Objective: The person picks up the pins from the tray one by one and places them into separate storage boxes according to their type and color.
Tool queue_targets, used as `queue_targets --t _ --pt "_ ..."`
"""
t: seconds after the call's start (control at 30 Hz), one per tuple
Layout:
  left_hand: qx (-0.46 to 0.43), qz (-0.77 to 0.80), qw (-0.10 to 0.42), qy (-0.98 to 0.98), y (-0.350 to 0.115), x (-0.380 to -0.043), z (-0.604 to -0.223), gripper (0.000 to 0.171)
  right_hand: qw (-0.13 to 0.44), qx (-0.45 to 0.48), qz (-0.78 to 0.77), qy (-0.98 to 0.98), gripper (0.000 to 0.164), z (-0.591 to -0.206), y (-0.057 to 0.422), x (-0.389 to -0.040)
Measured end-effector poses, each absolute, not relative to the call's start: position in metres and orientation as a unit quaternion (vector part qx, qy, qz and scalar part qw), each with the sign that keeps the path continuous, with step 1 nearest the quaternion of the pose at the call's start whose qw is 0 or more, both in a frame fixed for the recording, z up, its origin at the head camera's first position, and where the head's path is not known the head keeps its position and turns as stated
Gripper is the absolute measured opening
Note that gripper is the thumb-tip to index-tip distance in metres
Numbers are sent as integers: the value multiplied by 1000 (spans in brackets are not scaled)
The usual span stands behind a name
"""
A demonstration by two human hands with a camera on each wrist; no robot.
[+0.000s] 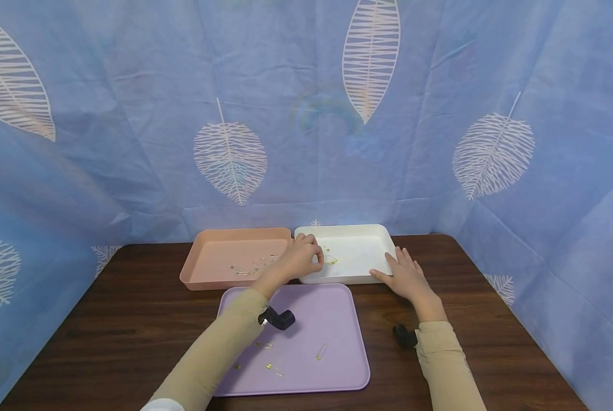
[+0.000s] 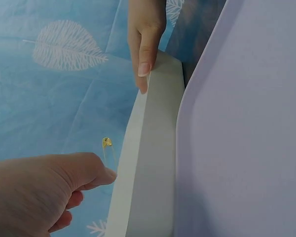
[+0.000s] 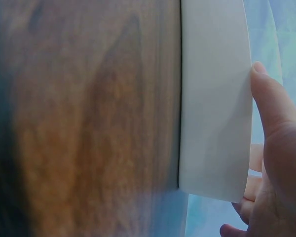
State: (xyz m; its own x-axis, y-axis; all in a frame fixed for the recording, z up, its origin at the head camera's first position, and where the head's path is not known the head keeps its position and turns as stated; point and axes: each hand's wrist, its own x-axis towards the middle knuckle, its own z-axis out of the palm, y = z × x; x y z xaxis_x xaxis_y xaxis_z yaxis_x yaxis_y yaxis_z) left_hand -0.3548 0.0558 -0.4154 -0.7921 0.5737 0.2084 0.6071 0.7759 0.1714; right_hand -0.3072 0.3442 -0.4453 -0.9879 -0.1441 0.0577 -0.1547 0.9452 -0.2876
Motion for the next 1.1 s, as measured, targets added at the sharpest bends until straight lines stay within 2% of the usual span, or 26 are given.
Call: queue_targets --t 0.57,1.1 --pt "-275 -144 53 -949 90 -367 -421 9 16 74 144 -987 84 -446 344 -309" --pt "-226 -159 43 -960 106 -369 -431 17 19 77 140 -987 85 -446 345 -309"
